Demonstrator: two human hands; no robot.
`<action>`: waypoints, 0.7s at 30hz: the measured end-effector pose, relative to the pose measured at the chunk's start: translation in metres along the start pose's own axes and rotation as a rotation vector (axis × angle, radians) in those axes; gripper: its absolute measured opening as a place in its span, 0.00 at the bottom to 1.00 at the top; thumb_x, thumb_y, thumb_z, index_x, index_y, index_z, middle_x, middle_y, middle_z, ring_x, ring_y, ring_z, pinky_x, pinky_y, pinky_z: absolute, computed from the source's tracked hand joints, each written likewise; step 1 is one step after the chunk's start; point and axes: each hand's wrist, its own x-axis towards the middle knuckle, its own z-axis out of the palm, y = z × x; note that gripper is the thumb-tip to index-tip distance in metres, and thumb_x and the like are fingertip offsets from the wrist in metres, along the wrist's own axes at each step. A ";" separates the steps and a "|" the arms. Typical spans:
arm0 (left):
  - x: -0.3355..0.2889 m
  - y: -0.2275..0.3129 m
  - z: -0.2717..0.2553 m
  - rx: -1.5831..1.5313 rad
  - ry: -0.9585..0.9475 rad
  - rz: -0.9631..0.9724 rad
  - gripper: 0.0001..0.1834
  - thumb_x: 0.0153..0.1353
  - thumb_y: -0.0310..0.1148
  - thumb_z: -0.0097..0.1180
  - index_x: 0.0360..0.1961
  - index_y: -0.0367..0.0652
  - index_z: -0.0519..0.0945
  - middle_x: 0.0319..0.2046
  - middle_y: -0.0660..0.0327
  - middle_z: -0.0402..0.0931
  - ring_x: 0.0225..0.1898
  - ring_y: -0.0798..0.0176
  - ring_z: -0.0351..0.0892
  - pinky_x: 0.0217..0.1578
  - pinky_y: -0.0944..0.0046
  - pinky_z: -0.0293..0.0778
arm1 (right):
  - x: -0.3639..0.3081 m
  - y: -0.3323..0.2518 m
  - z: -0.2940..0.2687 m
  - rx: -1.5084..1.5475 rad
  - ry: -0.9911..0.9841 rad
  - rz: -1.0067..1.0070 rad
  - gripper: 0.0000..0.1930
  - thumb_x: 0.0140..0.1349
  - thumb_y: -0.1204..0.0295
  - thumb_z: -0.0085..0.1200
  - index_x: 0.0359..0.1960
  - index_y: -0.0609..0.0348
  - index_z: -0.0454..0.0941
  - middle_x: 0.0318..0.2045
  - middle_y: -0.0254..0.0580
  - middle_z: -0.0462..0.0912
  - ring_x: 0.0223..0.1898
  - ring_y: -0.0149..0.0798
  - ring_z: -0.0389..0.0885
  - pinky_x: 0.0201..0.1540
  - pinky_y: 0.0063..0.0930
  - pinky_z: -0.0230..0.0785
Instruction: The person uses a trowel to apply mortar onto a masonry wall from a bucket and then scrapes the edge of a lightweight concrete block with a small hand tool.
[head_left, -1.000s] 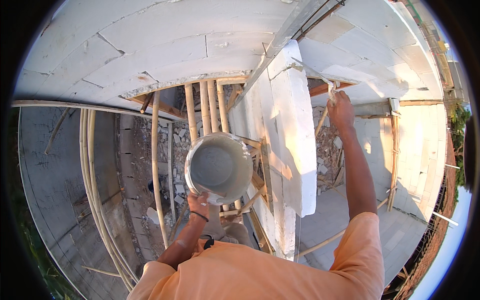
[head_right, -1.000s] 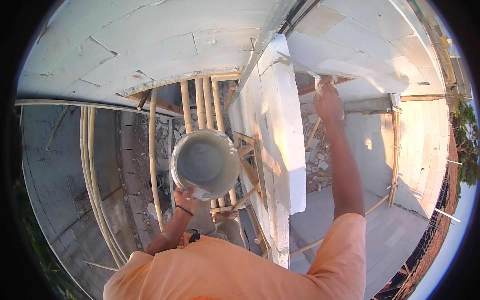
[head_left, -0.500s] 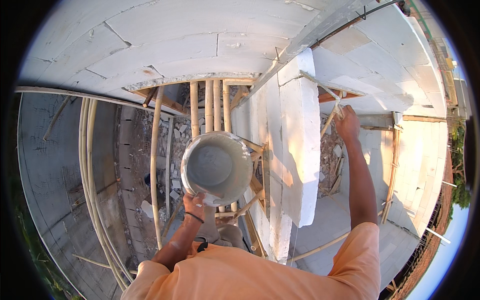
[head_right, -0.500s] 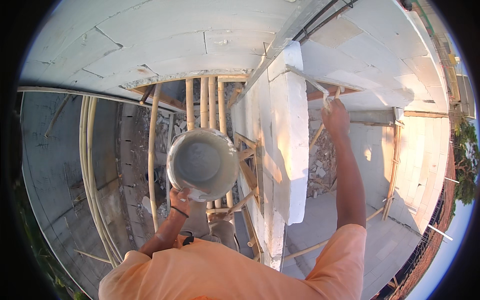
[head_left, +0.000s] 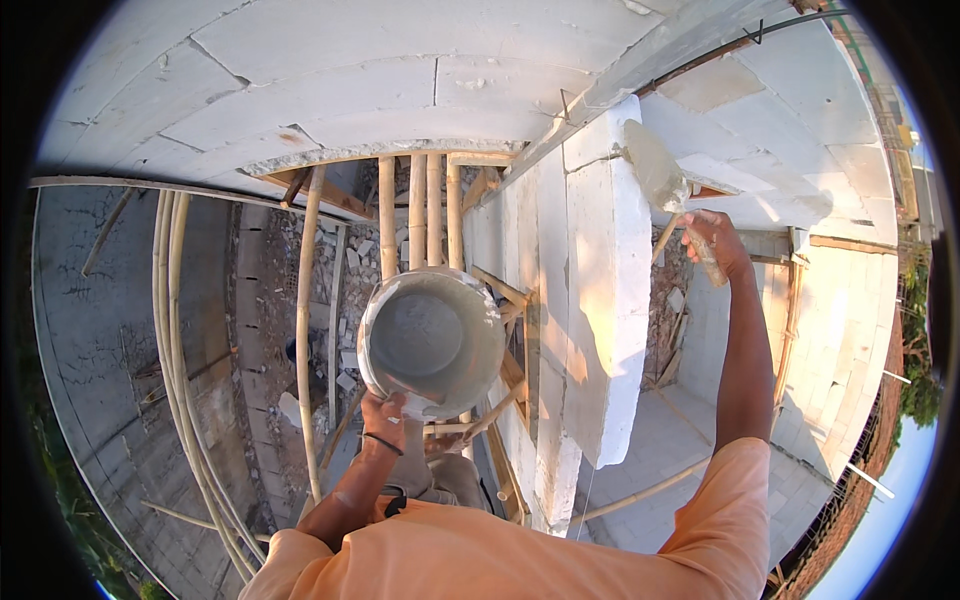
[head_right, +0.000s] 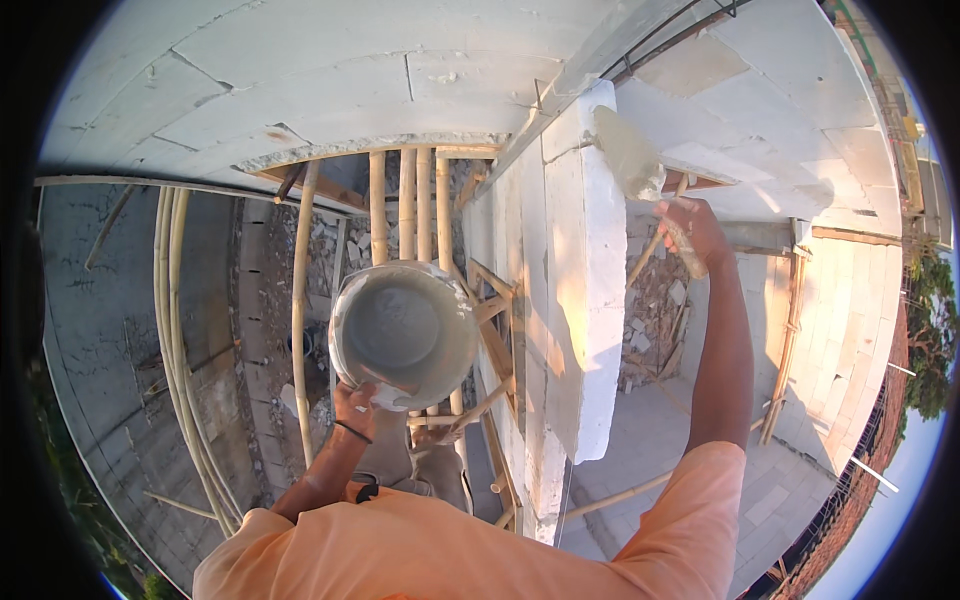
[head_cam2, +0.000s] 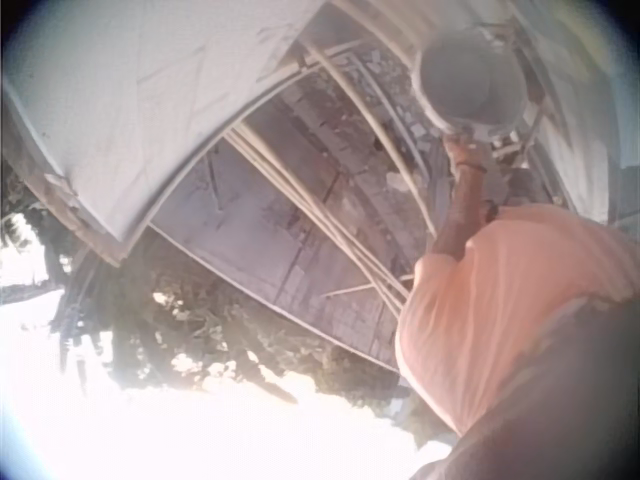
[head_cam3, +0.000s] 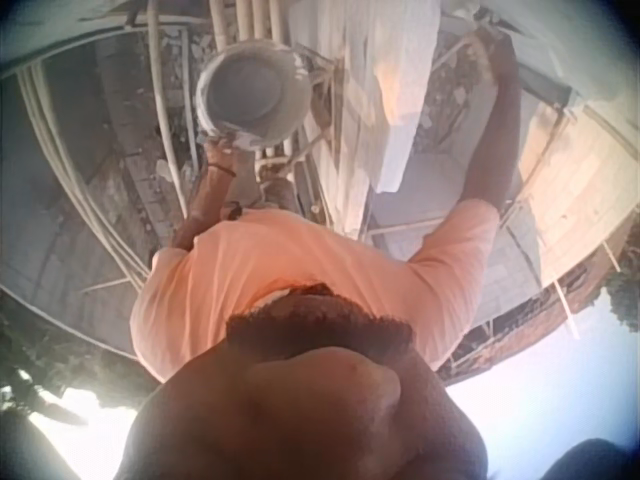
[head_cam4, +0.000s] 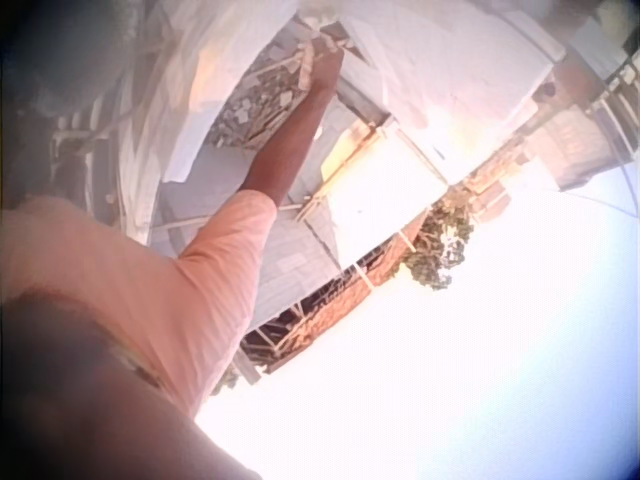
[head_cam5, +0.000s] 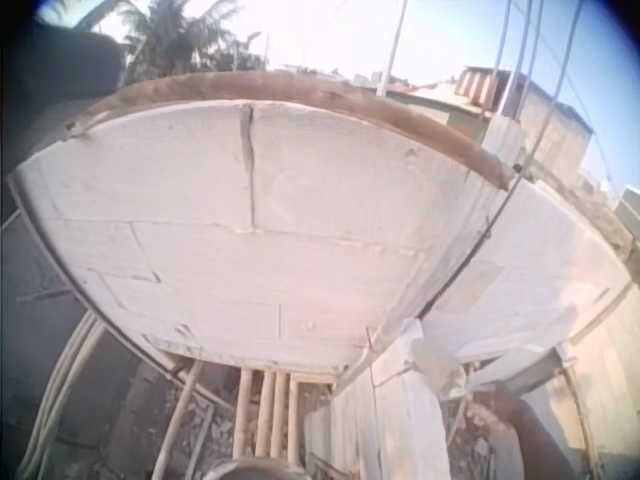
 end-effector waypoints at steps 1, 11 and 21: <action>0.001 0.001 0.000 0.030 -0.001 0.008 0.22 0.47 0.21 0.50 0.47 0.36 0.75 0.38 0.64 0.77 0.36 0.68 0.76 0.39 0.68 0.71 | -0.001 -0.002 -0.003 0.001 0.001 0.006 0.21 0.60 0.54 0.57 0.37 0.64 0.79 0.21 0.37 0.77 0.17 0.28 0.74 0.19 0.24 0.66; 0.000 0.003 0.005 0.007 0.020 -0.017 0.19 0.49 0.20 0.49 0.45 0.35 0.75 0.35 0.65 0.76 0.34 0.70 0.75 0.37 0.71 0.70 | -0.050 -0.017 -0.032 -0.137 -0.095 0.312 0.20 0.61 0.56 0.54 0.34 0.64 0.80 0.18 0.38 0.76 0.15 0.31 0.73 0.19 0.26 0.66; 0.002 -0.010 0.006 0.038 -0.032 -0.020 0.20 0.49 0.20 0.51 0.47 0.36 0.75 0.36 0.66 0.76 0.34 0.70 0.75 0.37 0.70 0.70 | -0.021 0.011 -0.036 -0.105 -0.021 0.178 0.19 0.63 0.55 0.52 0.35 0.63 0.77 0.20 0.36 0.75 0.16 0.30 0.72 0.18 0.25 0.64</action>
